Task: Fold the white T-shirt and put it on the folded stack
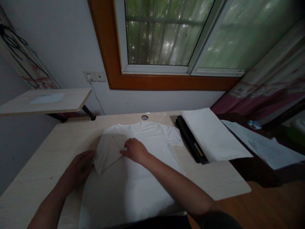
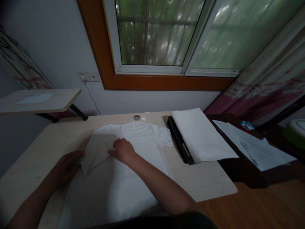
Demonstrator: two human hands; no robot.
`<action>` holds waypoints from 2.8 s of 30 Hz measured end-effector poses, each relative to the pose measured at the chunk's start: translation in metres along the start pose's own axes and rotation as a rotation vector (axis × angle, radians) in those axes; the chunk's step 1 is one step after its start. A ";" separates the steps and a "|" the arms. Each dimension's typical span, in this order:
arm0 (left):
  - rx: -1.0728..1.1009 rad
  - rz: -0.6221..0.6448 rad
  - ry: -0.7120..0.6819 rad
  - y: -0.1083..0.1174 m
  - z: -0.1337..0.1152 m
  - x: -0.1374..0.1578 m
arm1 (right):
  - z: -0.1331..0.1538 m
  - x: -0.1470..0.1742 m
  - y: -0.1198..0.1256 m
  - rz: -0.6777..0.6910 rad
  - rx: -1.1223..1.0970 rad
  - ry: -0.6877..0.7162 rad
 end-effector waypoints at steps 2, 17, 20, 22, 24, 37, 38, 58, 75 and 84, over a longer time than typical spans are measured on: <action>0.001 -0.013 0.004 -0.001 0.001 0.000 | 0.014 0.000 -0.010 0.029 0.004 -0.049; 0.057 -0.121 -0.086 0.008 -0.003 -0.002 | -0.005 -0.008 -0.013 0.012 -0.549 -0.360; 0.045 -0.131 -0.119 0.011 -0.007 -0.005 | 0.000 -0.005 -0.011 -0.041 -0.518 -0.324; 0.028 -0.134 -0.133 0.012 -0.008 -0.005 | 0.009 -0.001 -0.011 -0.101 -0.427 -0.269; 0.019 -0.132 -0.138 0.011 -0.007 -0.005 | 0.021 0.004 -0.014 -0.119 -0.327 -0.188; 0.030 -0.118 -0.104 0.009 -0.008 -0.006 | 0.067 0.014 -0.065 0.054 0.081 0.292; 0.032 -0.117 -0.100 0.010 -0.009 -0.006 | 0.068 0.013 -0.067 0.042 0.088 0.284; 0.049 -0.132 -0.148 0.022 -0.013 -0.006 | 0.041 0.015 -0.039 -0.043 -0.027 0.209; 0.035 -0.017 -0.223 0.016 -0.012 -0.003 | 0.005 -0.006 -0.027 -0.154 -0.567 -0.196; -0.007 0.024 -0.145 0.012 -0.010 0.001 | 0.008 -0.010 -0.057 -0.036 -1.295 -0.433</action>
Point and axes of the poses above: each hand's wrist, its own x-axis away from the middle knuckle, its own y-axis out of the back of the hand, z = x × y, the point moved 2 cm from there along -x, towards the middle knuckle, and after that the axes turned 14 degrees about -x, right-handed, at the moved point
